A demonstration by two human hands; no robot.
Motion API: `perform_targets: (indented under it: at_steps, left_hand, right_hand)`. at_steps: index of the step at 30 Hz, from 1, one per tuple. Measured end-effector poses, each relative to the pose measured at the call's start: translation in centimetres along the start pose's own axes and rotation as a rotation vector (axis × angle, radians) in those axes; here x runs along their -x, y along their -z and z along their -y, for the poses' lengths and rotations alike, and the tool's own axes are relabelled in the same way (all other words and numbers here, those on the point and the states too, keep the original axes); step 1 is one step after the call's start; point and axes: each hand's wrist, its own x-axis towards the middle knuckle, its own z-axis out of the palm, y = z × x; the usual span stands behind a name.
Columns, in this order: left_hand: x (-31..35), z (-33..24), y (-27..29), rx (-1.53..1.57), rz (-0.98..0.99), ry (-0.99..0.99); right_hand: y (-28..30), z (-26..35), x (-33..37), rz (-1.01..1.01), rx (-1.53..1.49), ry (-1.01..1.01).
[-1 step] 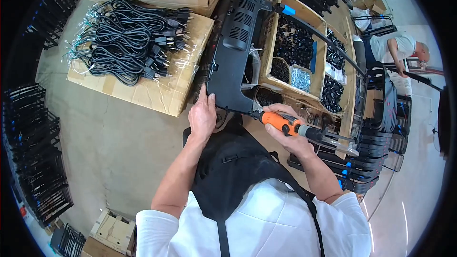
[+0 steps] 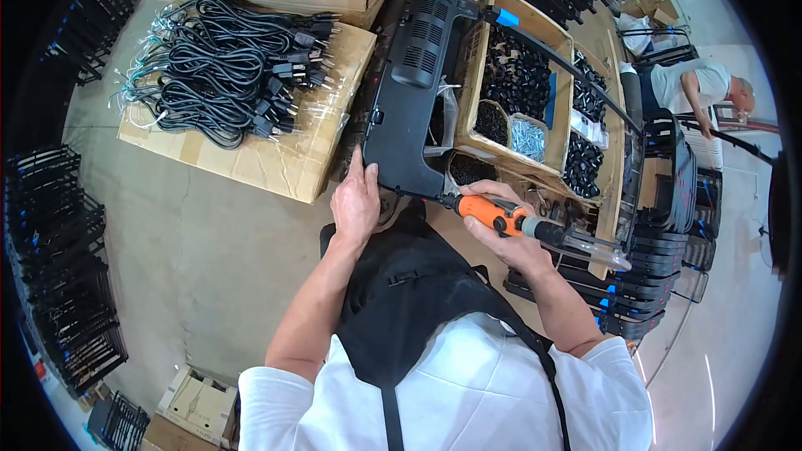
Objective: Assembling the electrical components into a plastic housing for fitness equipment using an electric screwdriver and manual tools.
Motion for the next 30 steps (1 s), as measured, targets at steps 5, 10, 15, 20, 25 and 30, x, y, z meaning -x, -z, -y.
perform_targets:
  at_steps: [5,10,15,20,25,30]
  left_hand:
    - [0.0,0.1,-0.1,-0.004,0.015,0.035]
    - [0.1,0.2,-0.4,-0.003,-0.008,0.015]
    - [-0.1,0.2,0.0,-0.039,0.015,0.062]
    - [-0.9,-3.2,1.9,-0.117,-0.041,-0.379]
    - [-3.4,-7.2,-0.4,-0.426,0.486,-0.555]
    - [-5.8,-7.4,-3.2,-0.585,0.692,-0.560]
  right_hand:
    - [0.3,0.2,-0.7,0.059,0.057,0.039]
    - [0.6,0.1,-2.1,0.116,-0.037,0.048]
    - [1.3,0.4,-3.8,0.154,-0.228,-0.070]
    - [2.2,0.1,-5.0,0.224,-0.253,-0.024]
    - [2.4,0.6,-5.8,0.389,-0.151,0.146]
    - [2.0,0.5,-5.5,0.445,0.090,0.250]
